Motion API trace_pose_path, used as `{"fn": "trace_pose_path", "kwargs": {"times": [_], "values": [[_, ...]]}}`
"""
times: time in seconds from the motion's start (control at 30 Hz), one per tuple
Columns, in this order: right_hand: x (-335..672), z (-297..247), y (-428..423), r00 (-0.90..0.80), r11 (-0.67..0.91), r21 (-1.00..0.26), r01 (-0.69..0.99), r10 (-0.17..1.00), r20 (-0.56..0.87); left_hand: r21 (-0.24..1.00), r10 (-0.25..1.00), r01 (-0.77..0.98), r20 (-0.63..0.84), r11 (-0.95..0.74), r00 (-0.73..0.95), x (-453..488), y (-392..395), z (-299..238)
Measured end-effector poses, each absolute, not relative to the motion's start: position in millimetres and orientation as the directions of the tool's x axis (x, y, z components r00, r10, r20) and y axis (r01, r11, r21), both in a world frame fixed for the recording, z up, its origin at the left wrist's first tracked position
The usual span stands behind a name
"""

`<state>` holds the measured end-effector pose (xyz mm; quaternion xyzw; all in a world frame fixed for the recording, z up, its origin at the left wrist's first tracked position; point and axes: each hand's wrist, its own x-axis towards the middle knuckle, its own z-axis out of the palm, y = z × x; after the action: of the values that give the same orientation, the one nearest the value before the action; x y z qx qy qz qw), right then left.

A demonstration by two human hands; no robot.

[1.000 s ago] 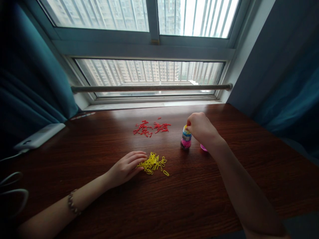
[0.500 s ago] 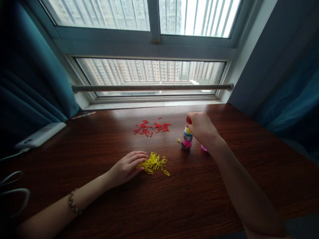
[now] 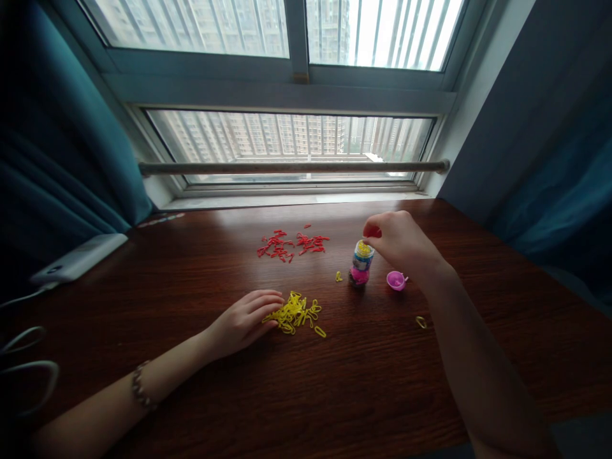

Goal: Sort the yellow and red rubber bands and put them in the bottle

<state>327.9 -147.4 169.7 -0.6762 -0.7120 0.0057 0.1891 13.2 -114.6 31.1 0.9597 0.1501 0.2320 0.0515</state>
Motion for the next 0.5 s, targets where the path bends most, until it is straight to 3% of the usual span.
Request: {"fn": "trace_pose_path", "kwargs": {"times": [0.3, 0.5], "values": [[328.4, 160.8, -140.9, -0.094, 0.119, -0.247, 0.962, 0.989, 0.112, 0.169, 0.308, 0.260, 0.435, -0.951, 0.846, 14.0, -115.3, 32.6], [332.3, 174.2, -148.1, -0.081, 0.133, -0.321, 0.938, 0.982, 0.171, 0.156, 0.301, 0.258, 0.448, -0.953, 0.842, 12.7, -112.4, 24.6]]}}
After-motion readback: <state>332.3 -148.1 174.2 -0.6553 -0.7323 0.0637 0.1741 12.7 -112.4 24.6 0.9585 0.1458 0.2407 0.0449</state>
